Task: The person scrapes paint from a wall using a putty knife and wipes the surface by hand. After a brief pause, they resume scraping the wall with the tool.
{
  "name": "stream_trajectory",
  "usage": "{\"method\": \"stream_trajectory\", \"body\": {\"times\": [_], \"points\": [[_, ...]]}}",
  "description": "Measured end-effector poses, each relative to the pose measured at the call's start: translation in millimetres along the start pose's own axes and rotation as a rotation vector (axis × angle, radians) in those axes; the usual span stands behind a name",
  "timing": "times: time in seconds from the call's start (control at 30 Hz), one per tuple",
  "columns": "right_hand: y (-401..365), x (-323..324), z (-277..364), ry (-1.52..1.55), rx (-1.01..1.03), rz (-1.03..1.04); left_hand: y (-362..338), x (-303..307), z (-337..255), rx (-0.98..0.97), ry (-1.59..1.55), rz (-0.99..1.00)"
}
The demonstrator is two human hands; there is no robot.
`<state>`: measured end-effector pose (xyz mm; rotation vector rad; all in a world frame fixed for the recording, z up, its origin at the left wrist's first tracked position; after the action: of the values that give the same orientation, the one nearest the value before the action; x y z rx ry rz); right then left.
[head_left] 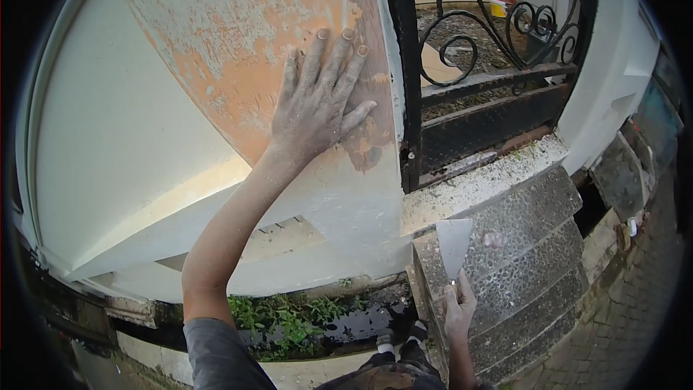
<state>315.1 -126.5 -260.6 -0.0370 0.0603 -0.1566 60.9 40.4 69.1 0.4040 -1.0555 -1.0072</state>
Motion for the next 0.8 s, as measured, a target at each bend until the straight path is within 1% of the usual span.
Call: {"method": "stream_trajectory", "body": {"times": [0.07, 0.1, 0.17, 0.2, 0.27, 0.33, 0.43, 0.47, 0.5, 0.53, 0.57, 0.6, 0.63, 0.73, 0.8], "points": [[-5.8, -8.4, 31.8, 0.056, -0.060, -0.005, -60.2, -58.5, -60.0, -0.355, 0.011, 0.334], [-7.3, -10.2, 43.4, 0.081, -0.086, -0.004, -72.9, -64.3, -68.1, -0.446, 0.028, 0.360], [-8.3, -3.9, 42.0, 0.074, -0.069, -0.004, -88.4, -69.3, -72.2, -0.635, 0.073, 0.403], [-9.6, -1.2, 41.9, 0.084, -0.072, -0.010, -70.8, -58.6, -60.2, -0.576, 0.059, 0.448], [-11.3, 4.6, 35.2, 0.088, -0.091, -0.035, -14.2, -16.2, -18.6, -0.315, -0.161, 0.282], [-11.5, 13.0, 21.8, 0.074, -0.116, -0.067, 22.4, 29.3, 25.8, -0.042, 0.052, -0.053], [-16.3, 21.0, 22.5, 0.043, -0.159, -0.097, -18.6, -9.0, 0.6, 0.037, 0.073, 0.033], [-17.8, 22.0, 23.2, 0.035, -0.148, -0.107, -50.6, -33.3, -29.5, -0.082, -0.046, 0.145], [-18.6, 23.2, 23.2, 0.025, -0.134, -0.117, -94.1, -64.3, -60.5, -0.251, 0.004, 0.407], [-20.0, 25.5, 24.8, 0.016, -0.116, -0.126, -133.1, -78.8, -87.8, -0.349, -0.211, 0.619], [-22.7, 28.1, 27.2, 0.016, -0.117, -0.131, -170.6, -85.0, -112.1, -0.418, -0.341, 0.736], [-25.2, 30.7, 29.2, 0.018, -0.113, -0.137, -231.0, -107.0, -133.1, -0.518, -0.574, 1.004], [-26.4, 34.2, 30.6, 0.021, -0.108, -0.147, -253.5, -97.9, -145.2, -0.155, -0.815, 1.705], [-31.9, 47.5, 26.1, 0.003, -0.121, -0.167, -215.5, -50.5, -148.3, -0.648, -0.663, 1.356], [-32.9, 56.6, 17.7, -0.011, -0.101, -0.162, -135.2, -2.7, -110.3, -0.466, -0.641, 0.632]]}}
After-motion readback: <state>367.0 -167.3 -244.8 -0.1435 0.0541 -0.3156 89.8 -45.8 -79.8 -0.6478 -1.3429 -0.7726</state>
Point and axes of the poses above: each hand's wrist, its own y-axis towards the middle knuckle, its own x-axis out of the back of the hand, z = x × y, the point moved 5 cm from there along y, towards the middle knuckle, and after that the axes turned 7 degrees about -y, right-handed, at the moved point
